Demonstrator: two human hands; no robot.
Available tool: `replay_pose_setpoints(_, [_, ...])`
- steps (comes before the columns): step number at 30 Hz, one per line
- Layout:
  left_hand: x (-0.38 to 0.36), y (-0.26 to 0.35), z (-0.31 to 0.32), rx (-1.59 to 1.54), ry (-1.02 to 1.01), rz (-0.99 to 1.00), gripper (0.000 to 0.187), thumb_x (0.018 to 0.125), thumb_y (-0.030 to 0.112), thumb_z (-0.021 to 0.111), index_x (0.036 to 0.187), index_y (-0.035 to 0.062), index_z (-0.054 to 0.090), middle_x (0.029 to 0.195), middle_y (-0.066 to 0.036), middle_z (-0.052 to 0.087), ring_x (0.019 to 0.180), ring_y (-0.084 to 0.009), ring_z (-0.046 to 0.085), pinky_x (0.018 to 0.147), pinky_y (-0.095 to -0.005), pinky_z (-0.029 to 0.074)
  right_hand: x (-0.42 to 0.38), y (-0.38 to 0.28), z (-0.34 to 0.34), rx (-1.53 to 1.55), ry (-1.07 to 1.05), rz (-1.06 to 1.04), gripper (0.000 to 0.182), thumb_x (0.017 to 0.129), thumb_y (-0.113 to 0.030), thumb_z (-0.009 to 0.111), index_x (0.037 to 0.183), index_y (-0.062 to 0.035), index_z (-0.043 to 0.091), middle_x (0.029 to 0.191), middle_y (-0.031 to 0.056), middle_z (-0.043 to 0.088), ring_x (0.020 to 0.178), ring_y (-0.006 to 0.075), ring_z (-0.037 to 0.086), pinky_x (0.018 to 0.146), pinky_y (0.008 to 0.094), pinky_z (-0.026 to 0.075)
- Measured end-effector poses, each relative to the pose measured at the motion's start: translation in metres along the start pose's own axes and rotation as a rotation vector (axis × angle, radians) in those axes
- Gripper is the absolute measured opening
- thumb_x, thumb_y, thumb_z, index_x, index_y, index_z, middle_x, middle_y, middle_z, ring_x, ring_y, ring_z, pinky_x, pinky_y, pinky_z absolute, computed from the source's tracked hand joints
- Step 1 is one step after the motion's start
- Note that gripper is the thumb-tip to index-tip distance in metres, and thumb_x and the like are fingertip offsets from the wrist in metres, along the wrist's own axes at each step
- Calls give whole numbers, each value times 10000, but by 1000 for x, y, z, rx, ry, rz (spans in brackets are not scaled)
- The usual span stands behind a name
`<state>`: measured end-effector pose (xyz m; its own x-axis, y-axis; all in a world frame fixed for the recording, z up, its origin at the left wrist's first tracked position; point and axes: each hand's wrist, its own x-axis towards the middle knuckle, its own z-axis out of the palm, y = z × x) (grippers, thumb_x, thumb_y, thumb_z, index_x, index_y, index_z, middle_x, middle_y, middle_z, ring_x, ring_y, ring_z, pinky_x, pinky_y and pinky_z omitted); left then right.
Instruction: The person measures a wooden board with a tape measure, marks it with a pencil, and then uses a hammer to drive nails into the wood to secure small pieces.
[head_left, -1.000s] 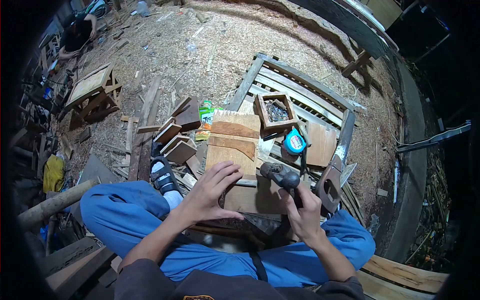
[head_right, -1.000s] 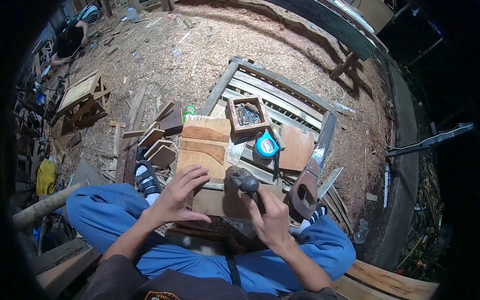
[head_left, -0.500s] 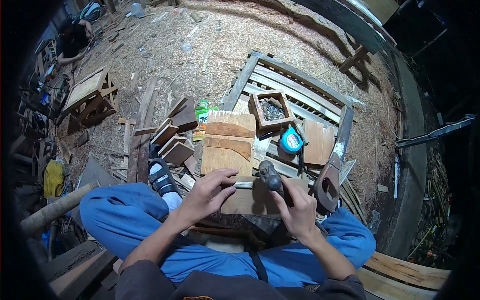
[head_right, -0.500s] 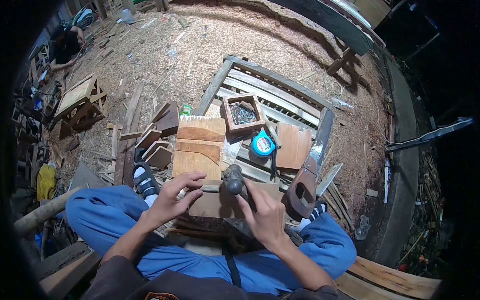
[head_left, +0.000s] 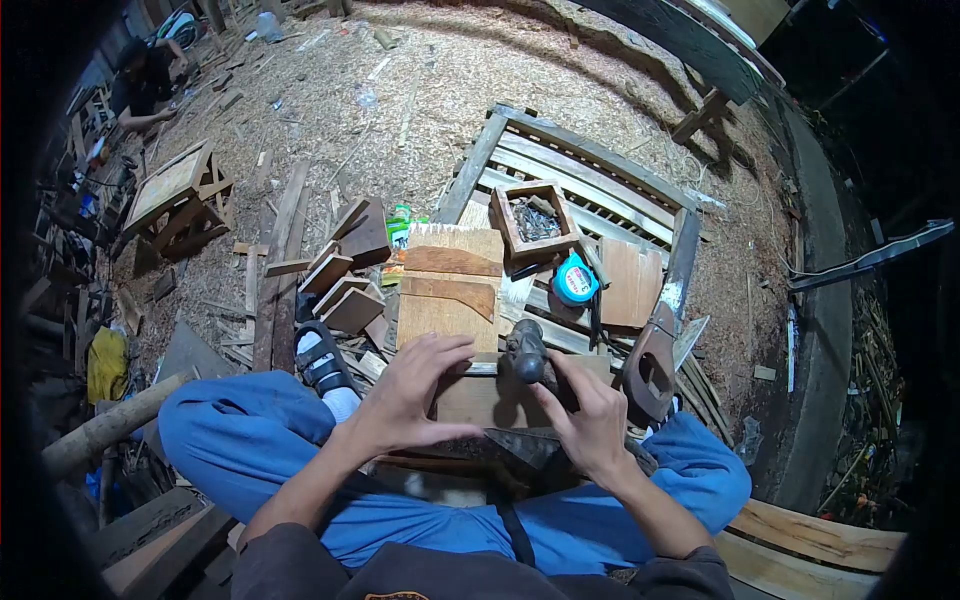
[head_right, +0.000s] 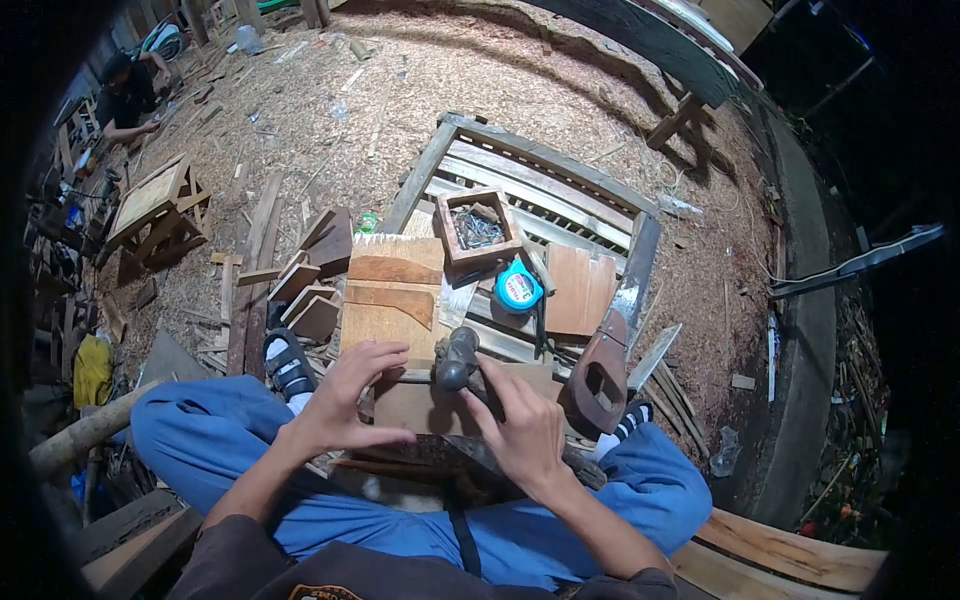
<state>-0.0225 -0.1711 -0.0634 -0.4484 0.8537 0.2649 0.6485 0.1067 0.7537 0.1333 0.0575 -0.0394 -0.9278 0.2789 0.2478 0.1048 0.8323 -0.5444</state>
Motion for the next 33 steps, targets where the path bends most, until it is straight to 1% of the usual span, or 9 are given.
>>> replay_pose_setpoints(2, [-4,-1,3,62,-84,33,1116,686,377,980,1573,39,395,1515,-169,530,1404,-374,517,1236,-570,333,1,-1,-2,15,-9,34,469,921,-237,813,1347,-85,690,1001,182,762,835,339,763,696,420,592])
replay_pose_setpoints(6, [-9,-14,7,97,-89,35,1122,679,311,979,1585,35,378,1509,-179,531,1401,-385,515,1221,-549,362,4,-5,-7,97,-28,130,443,920,-240,823,1311,-64,712,1029,184,772,870,339,770,751,406,596])
replay_pose_setpoints(11, [2,-15,-2,-163,-63,156,923,699,216,966,1474,81,483,1518,-182,530,1408,-406,508,1177,-502,420,16,-7,-16,111,37,132,421,912,-228,827,1275,-40,724,1048,194,777,900,335,777,781,391,600])
replay_pose_setpoints(17, [19,-19,-21,-167,-65,78,843,665,154,985,1375,114,534,1508,-164,549,1399,-363,541,1094,-461,516,36,5,-30,-5,156,155,428,869,-229,847,1242,-54,730,1006,171,780,875,326,774,758,397,594])
replay_pose_setpoints(19, [20,-28,-23,-207,-56,52,862,634,166,984,1370,89,542,1495,-156,551,1375,-379,549,1138,-471,483,42,13,-30,-41,213,113,415,879,-224,838,1247,-68,726,1004,160,781,871,329,772,757,405,593])
replay_pose_setpoints(21, [21,-34,-23,-287,-69,-146,868,634,159,980,1383,85,548,1500,-149,549,1377,-375,551,1134,-466,486,45,23,-30,-126,222,123,408,898,-219,826,1264,-76,715,1015,160,781,887,322,772,771,413,591])
replay_pose_setpoints(27, [27,-27,-31,-73,-145,6,938,646,214,995,1451,79,532,1482,-152,562,1408,-366,521,1169,-460,452,48,50,-21,-263,227,110,491,893,-275,828,1328,-110,670,932,128,731,849,326,728,729,435,558])
replay_pose_setpoints(31, [32,-16,-28,-41,-79,-16,913,720,280,976,1487,70,527,1470,-146,578,1384,-361,538,1156,-463,458,52,58,-13,-360,198,121,428,934,-294,784,1307,-115,674,917,117,688,812,320,693,698,443,537])
replay_pose_setpoints(33, [34,-21,-22,-19,-1,-35,813,747,289,959,1429,54,584,1400,-153,635,1322,-359,589,1120,-460,479,54,62,-9,-370,229,88,400,931,-264,776,1283,-100,685,956,119,687,877,312,685,735,447,527])
